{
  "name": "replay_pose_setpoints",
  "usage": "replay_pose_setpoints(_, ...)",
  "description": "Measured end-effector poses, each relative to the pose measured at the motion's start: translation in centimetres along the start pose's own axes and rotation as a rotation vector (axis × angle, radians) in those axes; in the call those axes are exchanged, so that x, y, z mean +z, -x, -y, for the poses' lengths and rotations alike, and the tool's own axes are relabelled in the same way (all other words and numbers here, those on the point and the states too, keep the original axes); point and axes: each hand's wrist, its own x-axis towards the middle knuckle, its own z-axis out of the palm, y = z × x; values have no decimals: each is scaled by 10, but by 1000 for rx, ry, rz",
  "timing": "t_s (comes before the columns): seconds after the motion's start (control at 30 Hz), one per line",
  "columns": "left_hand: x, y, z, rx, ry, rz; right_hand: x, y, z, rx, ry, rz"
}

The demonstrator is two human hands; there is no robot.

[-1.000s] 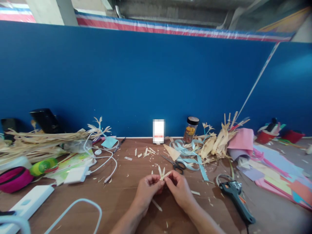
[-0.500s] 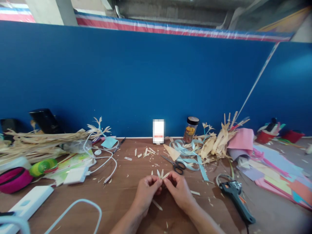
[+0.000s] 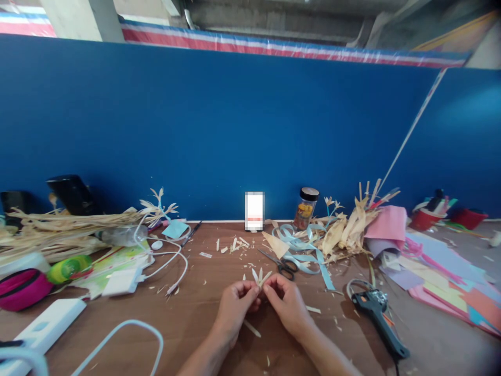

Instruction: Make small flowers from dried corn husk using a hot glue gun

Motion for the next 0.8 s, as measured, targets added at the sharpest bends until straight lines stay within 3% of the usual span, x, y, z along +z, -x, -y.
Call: replay_pose_setpoints(0.8,3,1,4,90,-50,-19,2,0,-1,-13,-51,11)
